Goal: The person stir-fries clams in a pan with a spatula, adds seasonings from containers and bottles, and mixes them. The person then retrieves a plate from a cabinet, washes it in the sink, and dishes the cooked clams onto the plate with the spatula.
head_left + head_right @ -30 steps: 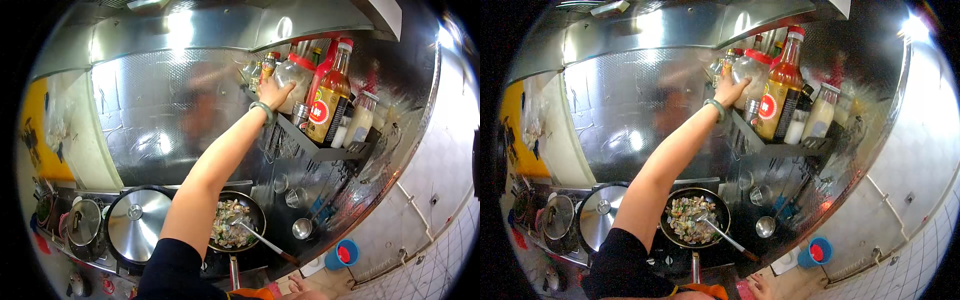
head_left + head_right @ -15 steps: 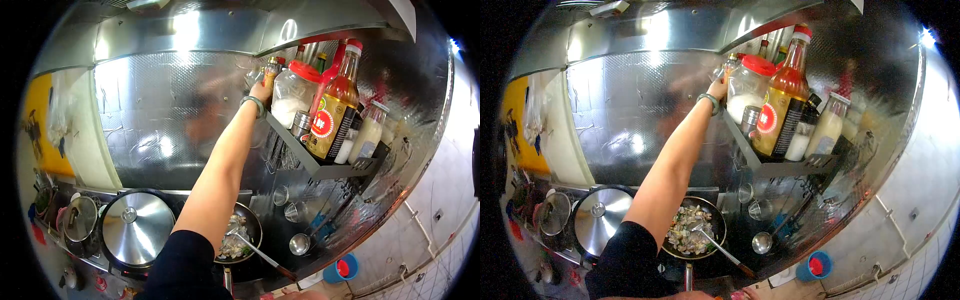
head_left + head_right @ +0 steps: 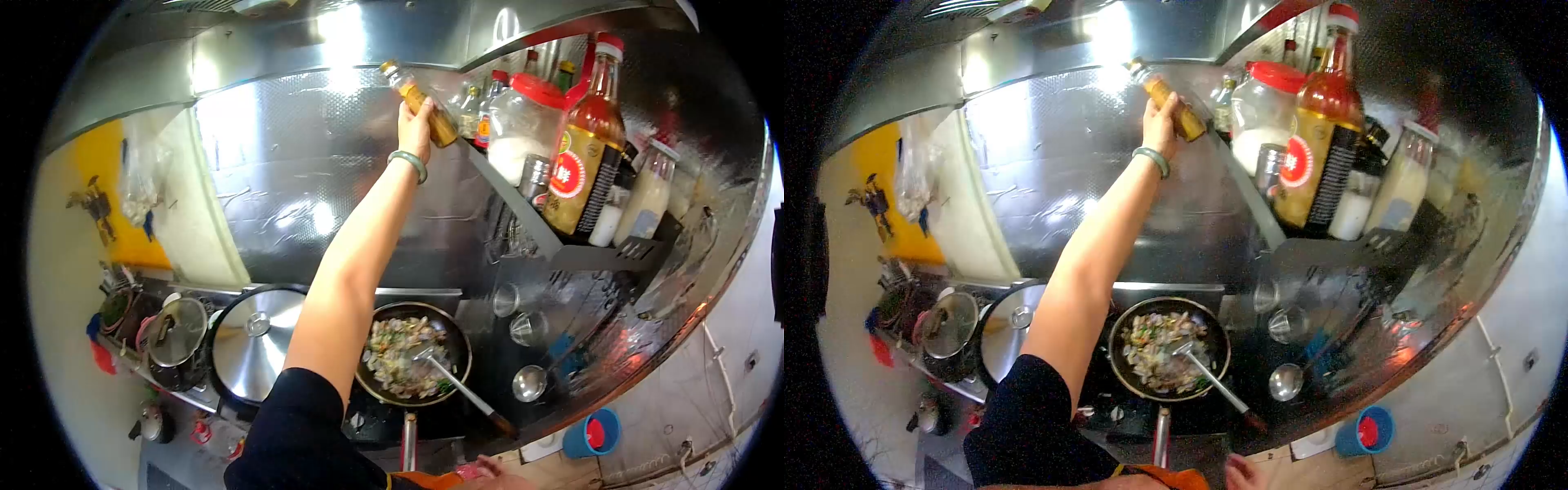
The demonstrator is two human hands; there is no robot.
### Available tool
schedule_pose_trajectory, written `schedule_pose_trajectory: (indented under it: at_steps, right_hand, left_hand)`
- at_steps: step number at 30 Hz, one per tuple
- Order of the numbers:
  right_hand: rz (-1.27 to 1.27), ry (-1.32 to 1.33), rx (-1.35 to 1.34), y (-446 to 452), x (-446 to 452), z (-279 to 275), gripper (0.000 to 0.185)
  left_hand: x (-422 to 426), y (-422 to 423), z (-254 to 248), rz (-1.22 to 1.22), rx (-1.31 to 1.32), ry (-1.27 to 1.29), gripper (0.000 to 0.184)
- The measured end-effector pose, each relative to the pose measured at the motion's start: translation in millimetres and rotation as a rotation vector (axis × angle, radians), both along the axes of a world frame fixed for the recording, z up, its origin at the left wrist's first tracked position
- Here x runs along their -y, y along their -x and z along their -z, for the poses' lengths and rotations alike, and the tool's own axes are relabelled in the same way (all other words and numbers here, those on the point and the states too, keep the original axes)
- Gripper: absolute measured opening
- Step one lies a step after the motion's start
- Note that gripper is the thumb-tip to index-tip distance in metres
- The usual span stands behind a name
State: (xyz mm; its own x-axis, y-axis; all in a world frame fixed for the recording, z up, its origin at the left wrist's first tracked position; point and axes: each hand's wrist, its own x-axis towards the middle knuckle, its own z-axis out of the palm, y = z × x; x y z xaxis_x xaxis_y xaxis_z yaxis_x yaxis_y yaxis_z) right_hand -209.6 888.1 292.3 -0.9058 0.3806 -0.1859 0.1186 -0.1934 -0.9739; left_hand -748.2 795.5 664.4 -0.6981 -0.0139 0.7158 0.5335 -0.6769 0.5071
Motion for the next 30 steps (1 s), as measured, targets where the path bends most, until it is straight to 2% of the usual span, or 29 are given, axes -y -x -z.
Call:
schedule_pose_trajectory:
  at_steps: [2, 4, 5, 6, 8, 9, 10, 11, 12, 13, 15, 18, 19, 21, 24, 27, 28, 30]
  right_hand:
    - [0.011, -0.083, -0.067, 6.9, -2.4, 1.4, 0.015]
    - [-0.175, -0.356, 0.059, 22.3, -10.0, -82.0, 0.014]
    - [-0.099, -0.375, -0.197, 34.8, -5.4, -99.1, 0.012]
    - [-0.087, -0.596, -0.327, 50.9, -1.4, -127.3, 0.008]
    - [0.015, -0.625, -0.358, 81.1, 14.6, -175.3, 0.004]
    - [0.097, -0.800, -0.548, 106.7, 16.0, -184.8, 0.004]
    - [0.131, -0.846, -0.558, 127.9, 24.3, -203.8, 0.007]
    - [0.144, -0.794, -0.734, 154.2, 35.0, -214.4, 0.012]
    - [0.091, -0.839, -0.711, 174.7, 43.3, -224.8, 0.018]
    - [0.036, -0.884, -0.694, 192.0, 51.9, -233.6, 0.023]
    - [-0.137, -0.941, -0.623, 214.7, 75.3, -240.4, 0.032]
    - [-0.367, -1.045, -0.716, 229.6, 98.2, -229.0, 0.039]
    - [-0.424, -0.949, -0.778, 234.3, 105.1, -218.1, 0.036]
    - [-0.539, -0.869, -0.583, 229.8, 111.0, -212.4, 0.029]
    - [-0.560, -0.906, -0.570, 223.2, 120.5, -208.0, 0.026]
    - [-0.645, -0.940, -0.602, 233.5, 115.4, -181.5, 0.029]
    - [-0.584, -1.017, -0.716, 238.0, 112.5, -170.2, 0.030]
    - [-0.528, -0.925, -0.634, 222.8, 126.1, -177.3, 0.031]
  left_hand:
    - [32.9, -38.2, 17.0, -0.102, -0.052, 0.209, 0.033]
    - [65.8, -66.7, 48.2, -0.165, -0.120, 0.427, 0.032]
    - [79.3, -85.0, 66.8, -0.208, -0.170, 0.520, 0.033]
    - [93.5, -105.8, 87.1, -0.254, -0.168, 0.621, 0.036]
    - [122.1, -156.5, 121.7, -0.300, -0.133, 0.812, 0.039]
    - [135.7, -182.3, 136.2, -0.302, -0.100, 0.896, 0.041]
    - [145.9, -198.7, 152.9, -0.292, -0.120, 0.934, 0.042]
    - [155.9, -214.2, 168.0, -0.283, -0.140, 0.969, 0.043]
    - [166.2, -229.9, 179.4, -0.320, -0.204, 0.984, 0.044]
    - [176.6, -244.1, 186.3, -0.300, -0.145, 1.055, 0.042]
    - [194.2, -262.6, 201.7, -0.348, -0.212, 1.069, 0.041]
    - [218.8, -281.9, 214.2, -0.228, -0.099, 1.143, 0.045]
    - [227.1, -286.2, 215.9, -0.157, -0.040, 1.193, 0.046]
    - [239.4, -290.1, 225.7, -0.171, -0.094, 1.247, 0.045]
    - [253.7, -305.4, 224.5, -0.157, -0.082, 1.347, 0.044]
    - [254.5, -319.5, 234.3, -0.181, -0.077, 1.432, 0.046]
    - [253.3, -321.8, 240.6, -0.158, -0.060, 1.416, 0.047]
    - [249.2, -325.2, 254.9, -0.114, -0.023, 1.380, 0.048]
